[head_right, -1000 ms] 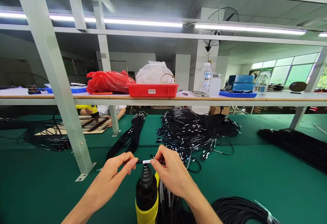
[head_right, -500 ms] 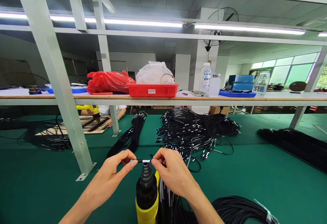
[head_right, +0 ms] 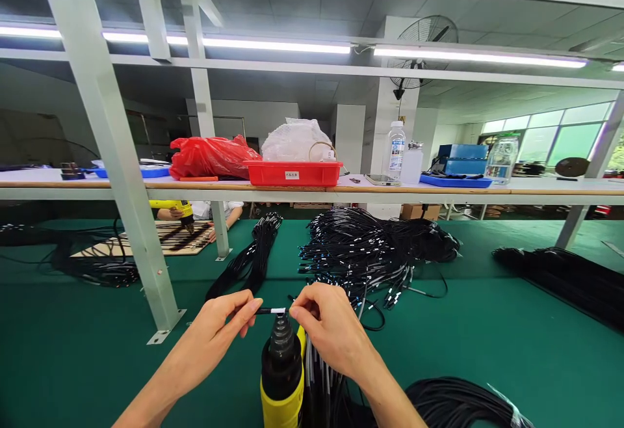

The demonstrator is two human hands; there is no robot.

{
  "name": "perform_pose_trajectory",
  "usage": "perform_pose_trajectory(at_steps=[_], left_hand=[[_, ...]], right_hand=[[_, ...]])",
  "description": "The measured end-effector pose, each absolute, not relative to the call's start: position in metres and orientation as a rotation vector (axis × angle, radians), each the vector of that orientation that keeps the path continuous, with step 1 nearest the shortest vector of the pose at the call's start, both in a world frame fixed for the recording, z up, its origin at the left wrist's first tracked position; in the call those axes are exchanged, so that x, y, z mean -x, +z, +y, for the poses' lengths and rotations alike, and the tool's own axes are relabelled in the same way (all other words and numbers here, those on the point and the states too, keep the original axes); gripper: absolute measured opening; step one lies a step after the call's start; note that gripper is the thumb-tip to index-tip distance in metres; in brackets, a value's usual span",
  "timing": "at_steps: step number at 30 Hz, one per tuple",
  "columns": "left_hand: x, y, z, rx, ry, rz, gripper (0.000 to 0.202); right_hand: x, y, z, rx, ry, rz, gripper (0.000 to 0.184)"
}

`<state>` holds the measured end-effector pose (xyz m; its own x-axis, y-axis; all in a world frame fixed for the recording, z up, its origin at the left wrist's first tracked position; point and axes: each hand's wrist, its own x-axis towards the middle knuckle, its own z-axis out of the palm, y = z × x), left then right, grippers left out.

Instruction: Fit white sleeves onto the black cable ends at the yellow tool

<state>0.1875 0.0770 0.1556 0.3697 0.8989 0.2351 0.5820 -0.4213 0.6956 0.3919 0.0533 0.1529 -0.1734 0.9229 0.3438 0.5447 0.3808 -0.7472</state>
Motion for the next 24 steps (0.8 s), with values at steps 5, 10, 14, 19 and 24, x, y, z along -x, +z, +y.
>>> perform_pose_trajectory(at_steps=[5,10,14,19,24], left_hand=[[-0.1896,0.1567,0.079,-2.096,0.859,1.236,0.039],[-0.1894,0.156,0.0777,-2.07,0.884,1.239,0.031],[-0.1886,0.1574,0.0758,-2.075,0.893,1.239,0.028],[-0.1885,0.1585,0.0762,-2.101,0.837,1.274,0.045],[-0.1874,0.1568,0.078,-2.147,0.821,1.241,0.046]], right_hand=[[-0.3932,0.1504,0.0556,1.29,0.594,-1.826,0.016],[-0.3953,0.1502,0.0529,1.308,0.615,-1.821,0.017],[-0.3973,0.153,0.051,1.298,0.57,-1.878,0.024],[-0.3969,0.1529,0.0519,1.258,0.56,-1.88,0.022],[-0.3956,0.1505,0.0536,1.249,0.56,-1.873,0.02]])
